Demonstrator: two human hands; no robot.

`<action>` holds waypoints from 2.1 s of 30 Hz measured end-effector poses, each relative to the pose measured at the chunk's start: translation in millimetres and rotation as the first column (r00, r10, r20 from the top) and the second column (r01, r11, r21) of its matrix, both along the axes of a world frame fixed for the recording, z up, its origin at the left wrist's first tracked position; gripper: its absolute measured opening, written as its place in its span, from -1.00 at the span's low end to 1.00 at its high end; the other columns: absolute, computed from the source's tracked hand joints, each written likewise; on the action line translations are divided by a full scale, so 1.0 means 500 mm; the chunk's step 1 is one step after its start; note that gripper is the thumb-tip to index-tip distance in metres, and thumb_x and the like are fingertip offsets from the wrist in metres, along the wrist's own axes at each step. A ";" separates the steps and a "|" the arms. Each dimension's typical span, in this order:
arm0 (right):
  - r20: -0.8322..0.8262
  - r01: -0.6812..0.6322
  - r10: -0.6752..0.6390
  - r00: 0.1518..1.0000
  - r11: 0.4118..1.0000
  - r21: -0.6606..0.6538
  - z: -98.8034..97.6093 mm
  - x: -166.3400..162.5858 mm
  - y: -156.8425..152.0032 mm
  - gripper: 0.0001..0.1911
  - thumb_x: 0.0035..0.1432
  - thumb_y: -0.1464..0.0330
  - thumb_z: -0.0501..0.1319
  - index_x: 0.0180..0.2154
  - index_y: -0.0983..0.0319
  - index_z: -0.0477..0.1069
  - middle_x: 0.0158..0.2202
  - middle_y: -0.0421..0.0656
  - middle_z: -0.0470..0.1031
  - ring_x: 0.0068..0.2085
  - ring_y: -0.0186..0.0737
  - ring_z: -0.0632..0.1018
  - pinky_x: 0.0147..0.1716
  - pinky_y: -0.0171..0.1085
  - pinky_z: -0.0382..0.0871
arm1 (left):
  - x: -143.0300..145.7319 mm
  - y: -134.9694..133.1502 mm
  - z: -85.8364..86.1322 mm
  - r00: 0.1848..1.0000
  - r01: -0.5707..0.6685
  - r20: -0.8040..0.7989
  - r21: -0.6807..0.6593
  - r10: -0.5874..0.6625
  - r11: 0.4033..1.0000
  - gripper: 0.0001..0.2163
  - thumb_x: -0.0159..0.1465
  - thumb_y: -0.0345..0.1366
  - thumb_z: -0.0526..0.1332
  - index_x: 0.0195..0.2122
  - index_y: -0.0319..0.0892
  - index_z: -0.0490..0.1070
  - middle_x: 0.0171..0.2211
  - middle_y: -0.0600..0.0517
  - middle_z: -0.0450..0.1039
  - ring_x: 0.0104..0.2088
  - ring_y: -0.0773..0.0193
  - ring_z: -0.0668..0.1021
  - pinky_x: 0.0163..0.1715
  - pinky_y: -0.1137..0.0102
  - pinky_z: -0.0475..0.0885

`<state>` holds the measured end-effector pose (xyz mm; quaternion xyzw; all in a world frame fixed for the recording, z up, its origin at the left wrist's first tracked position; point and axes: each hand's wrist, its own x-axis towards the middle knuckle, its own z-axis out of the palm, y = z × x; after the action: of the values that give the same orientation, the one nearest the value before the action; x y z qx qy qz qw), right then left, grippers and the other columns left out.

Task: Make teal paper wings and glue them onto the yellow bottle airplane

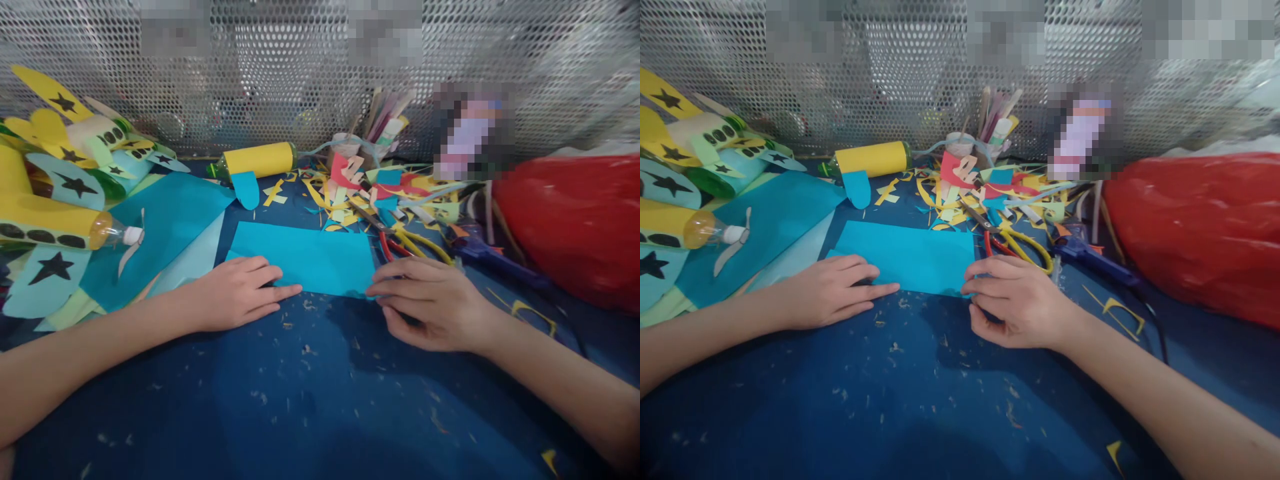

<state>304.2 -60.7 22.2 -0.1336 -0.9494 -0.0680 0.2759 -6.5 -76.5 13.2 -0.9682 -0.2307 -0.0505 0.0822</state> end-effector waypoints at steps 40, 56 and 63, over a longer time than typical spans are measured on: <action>0.151 0.179 -0.138 0.979 0.937 -0.300 -0.041 -0.034 -0.018 -0.65 0.25 0.36 0.10 0.05 0.06 0.43 0.04 -0.05 0.44 0.05 -0.04 0.46 0.00 0.02 0.38 | -0.097 0.051 0.116 0.897 -0.431 -0.110 -0.431 0.428 0.793 -0.69 0.30 -0.08 0.11 -0.34 -0.13 0.56 -0.14 -0.04 0.52 -0.21 0.21 0.54 -0.26 0.37 0.39; 0.103 0.437 -0.431 0.896 0.822 -0.366 -0.051 -0.031 -0.016 -0.54 0.25 0.24 0.14 0.16 0.14 0.22 -0.08 -0.02 0.42 -0.06 -0.05 0.49 -0.14 -0.06 0.48 | -0.043 0.031 0.049 0.917 -0.333 0.062 -0.425 0.394 0.842 -0.52 0.25 -0.07 0.19 0.18 -0.05 0.24 0.04 -0.08 0.37 0.02 0.11 0.43 -0.05 0.27 0.34; 0.126 0.363 -0.341 0.932 0.882 -0.300 -0.043 -0.033 -0.018 -0.70 0.24 0.28 0.15 0.00 0.09 0.43 0.06 0.01 0.34 0.05 0.01 0.44 -0.02 0.05 0.41 | -0.041 0.036 0.034 0.983 -0.151 0.086 -0.126 0.163 0.980 -0.76 0.35 -0.24 0.06 -0.19 -0.19 0.49 -0.01 -0.17 0.43 -0.02 0.09 0.48 -0.05 0.17 0.41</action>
<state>287.5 -69.6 0.7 -0.3439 -0.9167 0.0324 0.2007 -27.1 -58.4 30.0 -0.9466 -0.3128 -0.0764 0.0168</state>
